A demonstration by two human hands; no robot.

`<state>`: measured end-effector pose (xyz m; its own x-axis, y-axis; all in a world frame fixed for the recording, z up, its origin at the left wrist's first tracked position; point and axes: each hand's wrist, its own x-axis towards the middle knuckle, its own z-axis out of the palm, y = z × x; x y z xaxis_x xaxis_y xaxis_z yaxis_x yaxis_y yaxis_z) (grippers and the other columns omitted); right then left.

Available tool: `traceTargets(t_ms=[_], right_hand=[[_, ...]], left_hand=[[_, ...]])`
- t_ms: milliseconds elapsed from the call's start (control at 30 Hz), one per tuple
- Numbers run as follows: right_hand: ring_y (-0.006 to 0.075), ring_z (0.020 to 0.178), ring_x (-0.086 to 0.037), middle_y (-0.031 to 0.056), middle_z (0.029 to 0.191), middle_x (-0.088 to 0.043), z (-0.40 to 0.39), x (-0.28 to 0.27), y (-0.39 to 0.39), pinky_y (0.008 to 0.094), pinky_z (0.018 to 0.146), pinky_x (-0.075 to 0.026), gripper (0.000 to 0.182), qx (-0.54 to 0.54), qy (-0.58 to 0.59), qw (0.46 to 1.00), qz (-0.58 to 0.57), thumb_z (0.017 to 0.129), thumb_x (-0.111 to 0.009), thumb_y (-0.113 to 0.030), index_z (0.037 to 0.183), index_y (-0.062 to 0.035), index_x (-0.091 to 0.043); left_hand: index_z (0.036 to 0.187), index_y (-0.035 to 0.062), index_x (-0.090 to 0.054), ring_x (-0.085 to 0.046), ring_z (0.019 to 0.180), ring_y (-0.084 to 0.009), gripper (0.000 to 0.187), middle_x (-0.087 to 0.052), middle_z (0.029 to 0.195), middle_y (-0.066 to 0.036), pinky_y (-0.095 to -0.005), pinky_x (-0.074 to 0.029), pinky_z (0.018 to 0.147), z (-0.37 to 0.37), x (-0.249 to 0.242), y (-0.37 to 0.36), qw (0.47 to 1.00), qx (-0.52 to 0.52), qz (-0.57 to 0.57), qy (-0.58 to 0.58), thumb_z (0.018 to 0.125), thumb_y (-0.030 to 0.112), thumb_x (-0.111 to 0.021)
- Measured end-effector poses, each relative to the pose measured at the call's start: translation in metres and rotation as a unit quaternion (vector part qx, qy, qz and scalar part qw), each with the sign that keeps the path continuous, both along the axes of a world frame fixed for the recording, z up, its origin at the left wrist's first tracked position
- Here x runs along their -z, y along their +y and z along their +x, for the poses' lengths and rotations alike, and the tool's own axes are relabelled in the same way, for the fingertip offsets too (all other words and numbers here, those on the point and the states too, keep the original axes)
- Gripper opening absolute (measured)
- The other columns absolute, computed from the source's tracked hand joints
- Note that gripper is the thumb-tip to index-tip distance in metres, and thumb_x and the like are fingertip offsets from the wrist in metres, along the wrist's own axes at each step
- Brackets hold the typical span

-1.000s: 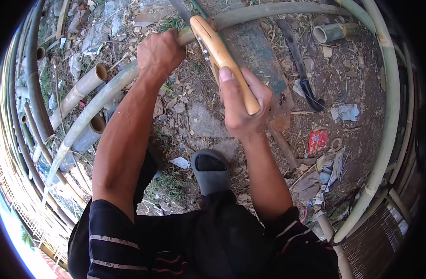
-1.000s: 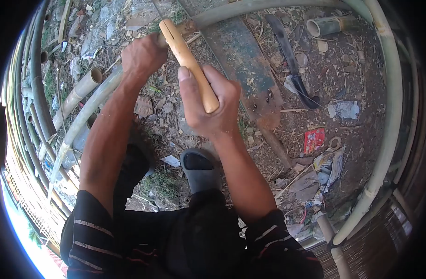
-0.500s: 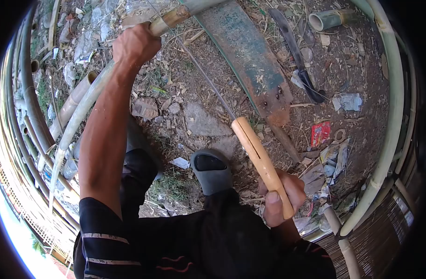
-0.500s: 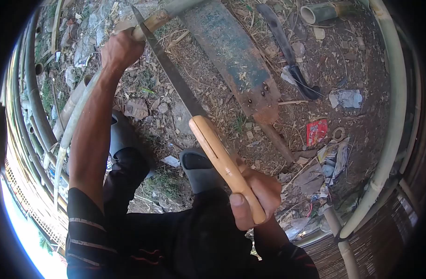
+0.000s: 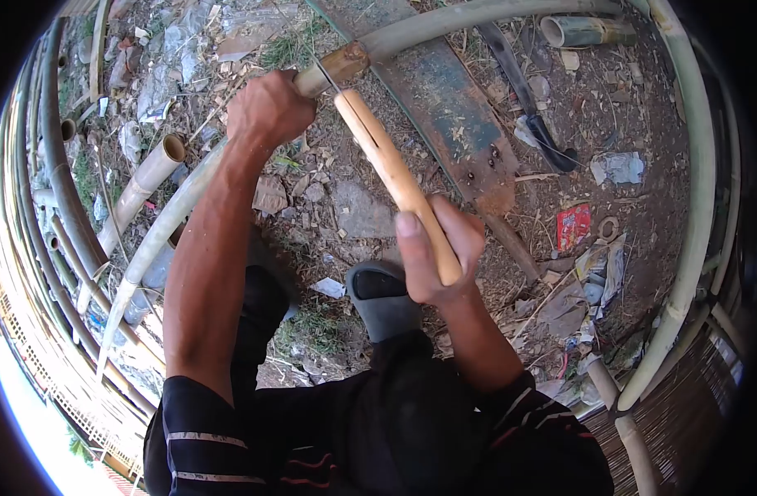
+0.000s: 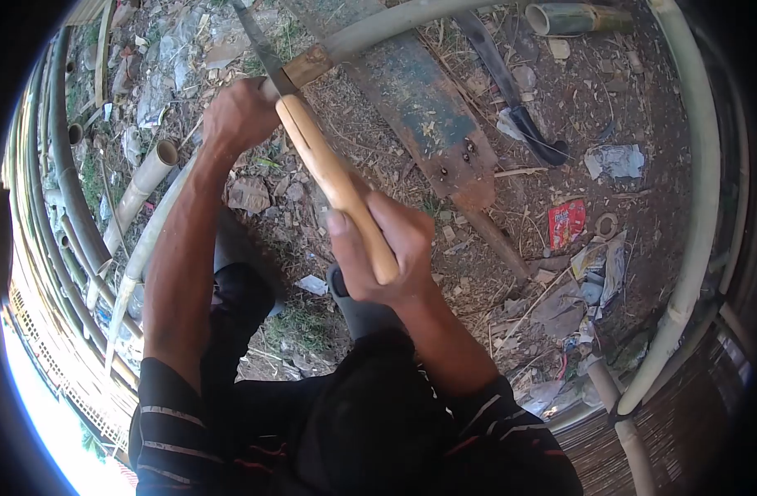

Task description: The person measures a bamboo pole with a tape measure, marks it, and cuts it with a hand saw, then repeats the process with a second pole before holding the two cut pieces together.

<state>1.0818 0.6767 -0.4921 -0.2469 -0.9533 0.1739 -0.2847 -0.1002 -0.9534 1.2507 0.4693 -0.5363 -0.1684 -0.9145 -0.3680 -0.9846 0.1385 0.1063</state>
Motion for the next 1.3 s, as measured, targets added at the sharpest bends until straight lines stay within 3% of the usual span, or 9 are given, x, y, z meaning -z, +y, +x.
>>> traceTargets(t_ms=[133, 200, 433, 567, 667, 900, 1033, 1267, 1300], right_hand=[[0.0169, 0.05, -0.058, 0.0109, 0.064, -0.06, -0.05, -0.017, 0.131, 0.0308, 0.049, -0.046, 0.046, -0.022, 0.009, 0.999, 0.046, 0.098, -0.055, -0.033, 0.092, 0.0113, -0.066], [0.0168, 0.05, -0.057, 0.0108, 0.063, -0.06, -0.044, -0.027, 0.141, 0.0304, 0.049, -0.045, 0.048, -0.011, 0.02, 0.997, 0.068, 0.099, -0.055, -0.036, 0.091, 0.0105, -0.066], [0.018, 0.05, -0.06, 0.0124, 0.064, -0.062, -0.004, 0.004, -0.015, 0.0329, 0.048, -0.045, 0.017, -0.008, -0.012, 0.999, 0.043, 0.09, -0.066, -0.01, 0.083, 0.0053, -0.066], [0.0161, 0.05, -0.057, 0.0105, 0.064, -0.061, -0.031, -0.007, 0.101, 0.0301, 0.049, -0.045, 0.045, 0.015, -0.039, 0.999, 0.032, 0.098, -0.056, -0.032, 0.094, 0.0119, -0.065], [0.0167, 0.05, -0.057, 0.0114, 0.065, -0.061, -0.043, -0.022, 0.13, 0.0308, 0.05, -0.047, 0.046, -0.011, -0.024, 0.999, 0.039, 0.098, -0.056, -0.032, 0.094, 0.013, -0.065], [0.0161, 0.053, -0.055, 0.0092, 0.065, -0.06, -0.021, -0.012, 0.035, 0.03, 0.052, -0.044, 0.045, -0.009, -0.094, 0.993, 0.066, 0.101, -0.058, -0.036, 0.088, 0.0062, -0.062], [0.0146, 0.05, -0.056, 0.0081, 0.064, -0.061, -0.027, -0.018, 0.082, 0.0294, 0.048, -0.044, 0.034, 0.006, -0.181, 0.983, 0.014, 0.097, -0.062, -0.023, 0.095, 0.0107, -0.068], [0.0114, 0.054, -0.055, 0.0074, 0.064, -0.06, 0.001, 0.015, 0.031, 0.0277, 0.049, -0.041, 0.034, 0.028, -0.124, 0.992, 0.026, 0.102, -0.059, -0.025, 0.09, 0.0067, -0.066], [0.0111, 0.054, -0.054, 0.007, 0.065, -0.06, 0.0, 0.015, 0.02, 0.0272, 0.05, -0.04, 0.035, 0.049, -0.225, 0.972, 0.056, 0.102, -0.059, -0.025, 0.088, 0.0056, -0.065]], left_hand=[[0.114, 0.0064, -0.077, -0.076, 0.094, -0.0382, 0.042, -0.077, 0.099, -0.023, -0.0467, -0.058, 0.087, 0.01, -0.005, -0.029, 0.998, -0.005, 0.054, 0.036, 0.082, 0.033, -0.071], [0.11, 0.0087, -0.078, -0.076, 0.088, -0.0352, 0.034, -0.077, 0.092, -0.02, -0.0467, -0.059, 0.084, 0.001, -0.007, -0.021, 0.998, -0.005, 0.041, 0.046, 0.082, 0.022, -0.064], [0.113, 0.0104, -0.079, -0.076, 0.092, -0.0346, 0.038, -0.077, 0.095, -0.02, -0.0462, -0.059, 0.089, -0.001, -0.01, -0.017, 0.999, -0.012, 0.037, 0.038, 0.081, 0.025, -0.067], [0.109, 0.0055, -0.078, -0.076, 0.092, -0.0353, 0.037, -0.077, 0.097, -0.022, -0.0448, -0.059, 0.088, 0.001, -0.018, -0.032, 0.995, -0.01, 0.09, 0.048, 0.08, 0.027, -0.068], [0.106, 0.0025, -0.078, -0.076, 0.084, -0.0337, 0.037, -0.077, 0.091, -0.02, -0.0436, -0.059, 0.082, 0.01, 0.0, -0.028, 0.995, 0.01, 0.085, 0.055, 0.08, 0.028, -0.069], [0.108, -0.0007, -0.077, -0.077, 0.085, -0.0281, 0.045, -0.078, 0.092, -0.019, -0.0414, -0.06, 0.076, 0.04, -0.037, -0.077, 0.998, -0.039, 0.049, 0.032, 0.08, 0.034, -0.075], [0.105, -0.0045, -0.076, -0.072, 0.073, -0.0256, 0.045, -0.075, 0.084, -0.017, -0.0393, -0.059, 0.069, 0.045, -0.032, -0.085, 0.998, -0.048, 0.02, 0.045, 0.079, 0.032, -0.076], [0.09, -0.0006, -0.074, -0.057, 0.05, -0.0109, 0.026, -0.065, 0.065, -0.004, -0.0286, -0.046, 0.046, 0.043, -0.023, -0.046, 0.939, -0.021, 0.264, 0.219, 0.076, 0.02, -0.081], [0.09, -0.0004, -0.074, -0.056, 0.05, -0.0106, 0.026, -0.064, 0.065, -0.003, -0.0285, -0.045, 0.046, 0.045, -0.029, -0.05, 0.941, -0.021, 0.246, 0.232, 0.075, 0.019, -0.082]])
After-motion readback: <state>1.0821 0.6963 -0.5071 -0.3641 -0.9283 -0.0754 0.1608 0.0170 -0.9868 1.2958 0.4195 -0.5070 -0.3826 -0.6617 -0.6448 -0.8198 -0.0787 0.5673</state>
